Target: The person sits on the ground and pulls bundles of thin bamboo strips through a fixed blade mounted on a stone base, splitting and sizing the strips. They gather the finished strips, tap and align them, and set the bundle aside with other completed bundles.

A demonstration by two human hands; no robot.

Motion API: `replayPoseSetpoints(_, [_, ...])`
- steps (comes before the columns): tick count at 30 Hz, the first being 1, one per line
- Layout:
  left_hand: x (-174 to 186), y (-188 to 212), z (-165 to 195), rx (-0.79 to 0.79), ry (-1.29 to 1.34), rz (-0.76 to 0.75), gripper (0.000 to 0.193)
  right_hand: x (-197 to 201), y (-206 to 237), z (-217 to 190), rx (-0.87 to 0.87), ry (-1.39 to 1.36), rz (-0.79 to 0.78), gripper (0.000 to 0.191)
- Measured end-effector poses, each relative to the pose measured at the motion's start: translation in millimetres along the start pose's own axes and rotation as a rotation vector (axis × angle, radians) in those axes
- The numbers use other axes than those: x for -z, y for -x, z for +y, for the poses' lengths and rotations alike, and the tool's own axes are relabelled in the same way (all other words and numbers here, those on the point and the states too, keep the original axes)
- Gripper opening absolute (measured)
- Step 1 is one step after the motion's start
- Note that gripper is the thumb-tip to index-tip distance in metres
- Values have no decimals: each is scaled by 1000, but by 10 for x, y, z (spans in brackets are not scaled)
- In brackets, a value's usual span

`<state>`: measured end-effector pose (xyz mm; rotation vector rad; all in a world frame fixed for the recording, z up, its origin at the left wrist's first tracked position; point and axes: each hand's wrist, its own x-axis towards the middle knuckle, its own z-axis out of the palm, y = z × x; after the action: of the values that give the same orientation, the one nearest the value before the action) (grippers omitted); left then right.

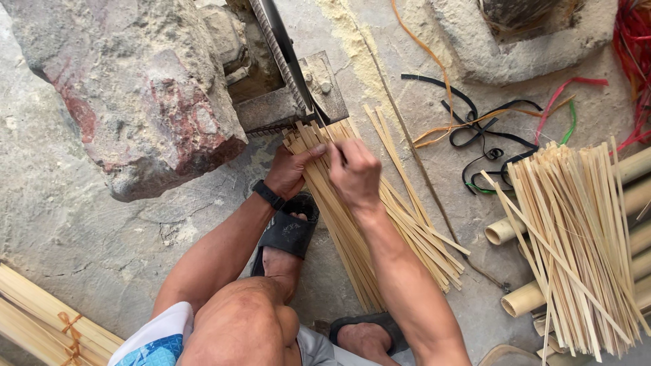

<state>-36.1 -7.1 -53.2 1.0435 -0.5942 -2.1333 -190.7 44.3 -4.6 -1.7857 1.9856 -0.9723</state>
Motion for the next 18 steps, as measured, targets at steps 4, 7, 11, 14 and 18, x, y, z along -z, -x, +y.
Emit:
replayPoseSetpoints(4, [-9,31,72,35,-35,-23,30,335,398,28,178,241,116,17])
replayPoseSetpoints(7, [-47,23,52,8,32,-88,30,291,583,87,47,33,-20,15])
replayPoseSetpoints(11, [-19,-3,29,8,-38,-64,29,76,524,217,-113,-27,-76,16])
replayPoseSetpoints(14, [39,-16,23,-4,-22,-71,32,-134,313,254,7,46,-14,16])
replayPoseSetpoints(18, [38,-7,23,-14,0,-69,34,-280,89,164,20,46,5,14])
